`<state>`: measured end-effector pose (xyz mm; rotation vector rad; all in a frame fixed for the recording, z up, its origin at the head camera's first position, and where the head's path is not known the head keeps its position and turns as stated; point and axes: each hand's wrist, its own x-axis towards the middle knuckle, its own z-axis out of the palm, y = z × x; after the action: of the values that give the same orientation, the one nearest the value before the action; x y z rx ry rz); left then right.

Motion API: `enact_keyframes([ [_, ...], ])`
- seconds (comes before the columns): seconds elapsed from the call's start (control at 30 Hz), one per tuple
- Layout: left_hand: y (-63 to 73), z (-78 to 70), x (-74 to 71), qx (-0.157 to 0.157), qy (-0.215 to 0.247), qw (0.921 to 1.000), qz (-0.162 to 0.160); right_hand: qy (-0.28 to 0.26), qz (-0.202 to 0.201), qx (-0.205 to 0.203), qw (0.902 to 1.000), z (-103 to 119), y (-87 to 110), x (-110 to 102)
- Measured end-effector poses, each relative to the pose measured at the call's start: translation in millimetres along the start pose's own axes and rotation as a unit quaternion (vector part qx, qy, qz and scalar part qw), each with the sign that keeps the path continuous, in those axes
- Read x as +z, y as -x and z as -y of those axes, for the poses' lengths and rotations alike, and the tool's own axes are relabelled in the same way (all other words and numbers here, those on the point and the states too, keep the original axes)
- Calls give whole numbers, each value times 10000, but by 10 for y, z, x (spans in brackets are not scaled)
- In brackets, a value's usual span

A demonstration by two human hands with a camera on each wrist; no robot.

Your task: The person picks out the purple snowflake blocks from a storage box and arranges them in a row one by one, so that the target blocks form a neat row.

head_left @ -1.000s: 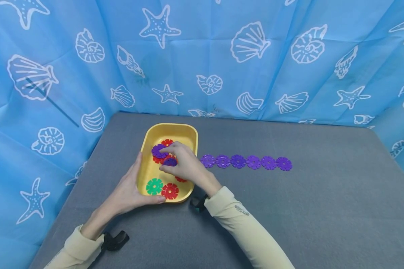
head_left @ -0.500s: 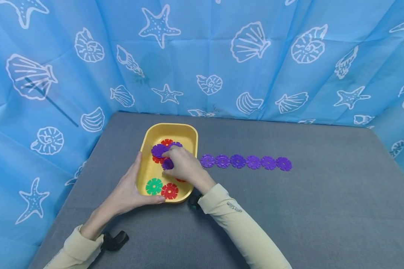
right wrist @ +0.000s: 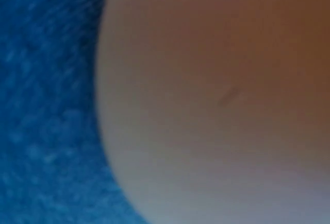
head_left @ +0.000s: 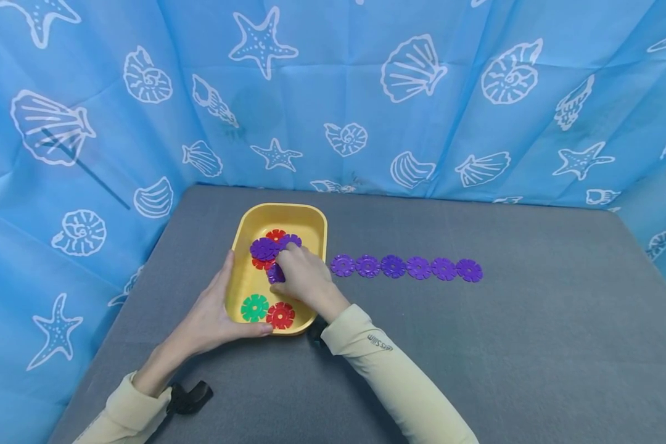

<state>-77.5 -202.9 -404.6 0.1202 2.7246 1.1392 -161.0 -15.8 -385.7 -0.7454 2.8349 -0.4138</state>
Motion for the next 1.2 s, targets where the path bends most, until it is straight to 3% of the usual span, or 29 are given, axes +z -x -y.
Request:
enact_keyframes([
  [0.63,-12,29,10,56,-8,10000,-53,-319,183,131,9992,17,-5,9],
  [0.77,-12,32,7,58,-29,10000,-47,-424,59,141,9990,13,-7,6],
  [1.0,-9,31,-2,3,-51,10000,-23,-655,-150,-27,9977,-10,5,-17],
  [1.2,-1,29,4,15,-81,10000,-31,-1150,-354,-558,9912,-63,46,-27],
])
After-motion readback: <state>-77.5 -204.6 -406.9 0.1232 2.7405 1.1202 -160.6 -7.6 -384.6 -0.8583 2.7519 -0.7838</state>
